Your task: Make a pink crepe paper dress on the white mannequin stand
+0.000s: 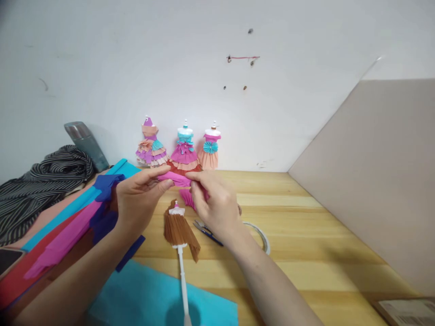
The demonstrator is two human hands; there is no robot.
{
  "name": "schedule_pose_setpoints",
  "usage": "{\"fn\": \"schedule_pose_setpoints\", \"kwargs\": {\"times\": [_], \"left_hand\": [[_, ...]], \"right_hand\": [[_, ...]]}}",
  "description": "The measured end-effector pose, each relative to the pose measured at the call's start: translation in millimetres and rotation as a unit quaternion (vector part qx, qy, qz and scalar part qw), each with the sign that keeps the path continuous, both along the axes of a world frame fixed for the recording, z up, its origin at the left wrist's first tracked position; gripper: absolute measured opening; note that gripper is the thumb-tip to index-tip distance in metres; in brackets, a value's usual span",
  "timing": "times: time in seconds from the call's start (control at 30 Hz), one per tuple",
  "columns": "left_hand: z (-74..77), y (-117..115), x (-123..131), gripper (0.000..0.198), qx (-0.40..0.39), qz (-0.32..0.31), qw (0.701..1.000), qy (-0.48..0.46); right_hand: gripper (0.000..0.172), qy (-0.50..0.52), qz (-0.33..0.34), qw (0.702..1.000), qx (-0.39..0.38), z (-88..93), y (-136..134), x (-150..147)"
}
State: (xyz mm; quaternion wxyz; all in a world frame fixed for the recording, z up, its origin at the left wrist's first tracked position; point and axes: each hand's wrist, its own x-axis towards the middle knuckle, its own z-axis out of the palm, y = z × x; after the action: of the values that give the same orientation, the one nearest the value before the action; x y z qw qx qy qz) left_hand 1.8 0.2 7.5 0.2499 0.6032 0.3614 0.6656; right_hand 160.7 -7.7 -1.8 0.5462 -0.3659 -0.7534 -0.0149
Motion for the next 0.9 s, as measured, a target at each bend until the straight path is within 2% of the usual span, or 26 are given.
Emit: {"fn": "schedule_pose_setpoints", "kwargs": {"times": [0.1,0.17,0.3,0.4,0.47,0.53,0.6,0.73,0.8,0.9], "left_hand": [[-0.5,2,-2,0.020,-0.014,-0.019,1.000,0.003],[0.9,2,-3,0.025,-0.050,-0.059,0.997,-0.022],[5.0,5,-4,0.038,-0.134,-0.147,0.967,-0.162],[4.1,10,-4,0.026,-0.186,-0.139,0.937,-0.261],[0.8,13,-3,0.025,-0.212,-0.133,0.925,-0.286],[-3.0,12,-1,0.031,-0.209,-0.143,0.928,-0.274],[-5.9,10,1,0.040,-0.172,-0.168,0.943,-0.231],[-7.2,5,3,0.065,-0.128,-0.224,0.956,-0.140],[-7.5,5,4,0.066,-0.134,-0.235,0.955,-0.120],[-9.1,8,5,0.054,-0.121,-0.228,0.961,-0.098]], "right_hand": [[0.026,0.020,-0.004,1.000,-0.015,-2.8,2,1],[0.026,0.037,-0.005,0.999,-0.019,-5.3,3,2],[0.029,0.056,-0.017,0.998,-0.017,-9.2,6,2],[0.029,0.056,-0.021,0.998,-0.004,-11.0,6,0],[0.027,0.062,-0.013,0.998,-0.005,-12.0,6,-1],[0.025,0.079,-0.001,0.997,-0.025,-12.4,6,-2],[0.023,0.106,0.018,0.992,-0.063,-11.5,6,-3],[0.018,0.183,0.069,0.969,-0.149,-5.8,6,-5],[0.016,0.209,0.081,0.959,-0.175,-3.8,6,-6],[0.016,0.213,0.076,0.956,-0.187,-5.1,7,-5]]}}
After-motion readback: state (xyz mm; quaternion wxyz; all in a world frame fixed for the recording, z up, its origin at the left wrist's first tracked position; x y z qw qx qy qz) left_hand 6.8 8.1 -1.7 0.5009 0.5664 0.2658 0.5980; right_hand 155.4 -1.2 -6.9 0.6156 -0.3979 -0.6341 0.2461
